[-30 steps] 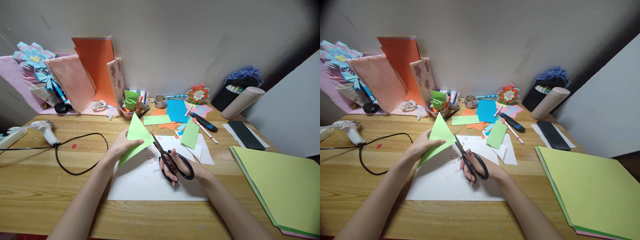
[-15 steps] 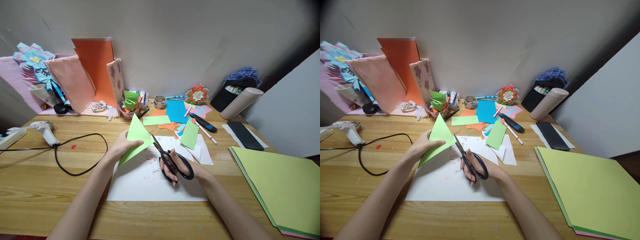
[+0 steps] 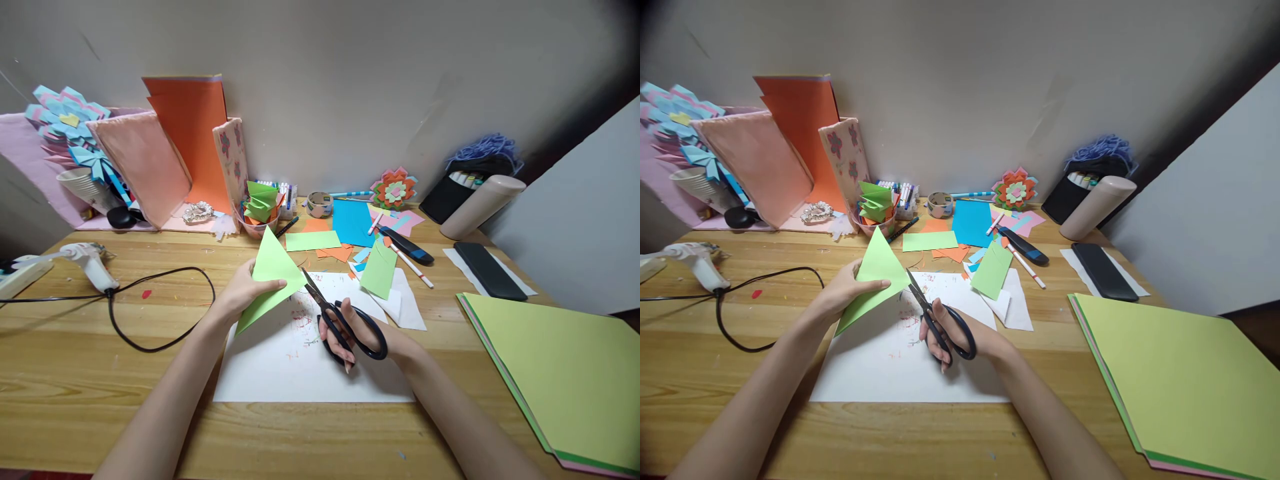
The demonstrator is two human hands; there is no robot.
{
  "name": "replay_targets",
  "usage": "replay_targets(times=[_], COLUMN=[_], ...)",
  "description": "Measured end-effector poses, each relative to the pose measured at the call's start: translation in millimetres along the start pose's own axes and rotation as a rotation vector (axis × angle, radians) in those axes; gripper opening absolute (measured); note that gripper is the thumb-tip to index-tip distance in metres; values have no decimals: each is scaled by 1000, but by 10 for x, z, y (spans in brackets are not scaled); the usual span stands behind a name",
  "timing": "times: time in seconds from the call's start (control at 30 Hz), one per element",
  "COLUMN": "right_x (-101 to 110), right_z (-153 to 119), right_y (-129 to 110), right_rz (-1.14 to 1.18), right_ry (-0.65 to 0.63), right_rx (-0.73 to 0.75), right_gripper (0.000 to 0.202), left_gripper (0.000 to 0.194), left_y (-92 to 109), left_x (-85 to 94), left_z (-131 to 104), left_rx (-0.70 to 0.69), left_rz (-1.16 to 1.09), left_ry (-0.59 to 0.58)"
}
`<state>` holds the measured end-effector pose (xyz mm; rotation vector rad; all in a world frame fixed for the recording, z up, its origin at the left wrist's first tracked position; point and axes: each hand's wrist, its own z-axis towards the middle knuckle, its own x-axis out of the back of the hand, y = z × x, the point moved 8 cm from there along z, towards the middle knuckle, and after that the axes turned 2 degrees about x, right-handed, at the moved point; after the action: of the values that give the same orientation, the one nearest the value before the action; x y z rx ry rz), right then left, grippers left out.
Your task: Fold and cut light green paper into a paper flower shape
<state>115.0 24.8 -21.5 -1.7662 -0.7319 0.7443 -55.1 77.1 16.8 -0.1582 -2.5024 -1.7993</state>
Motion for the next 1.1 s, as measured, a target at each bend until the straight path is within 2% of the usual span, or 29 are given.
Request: replay_targets(times=[0.27,0.5,0.93,1.1], right_x=[30,70,63,-11], right_z=[16,27,-43,-4], right_y=[82,85,-156,-141], right_rz=[21,-26,-131,-94], right_ry=[-10,33,157,101], right_rx=[11,13,2,81], right_gripper=[82,78,64,72], left_gripper=[62,62,53,53], left_y=[-4,0,-12,32], left_x=[-12,3,20,24], left_z=[3,8,3,-10], left_rx=[-5,-10,15,-48], left_rz=[-3,-1,-69,-43], left_ry=[-16,0,5,24])
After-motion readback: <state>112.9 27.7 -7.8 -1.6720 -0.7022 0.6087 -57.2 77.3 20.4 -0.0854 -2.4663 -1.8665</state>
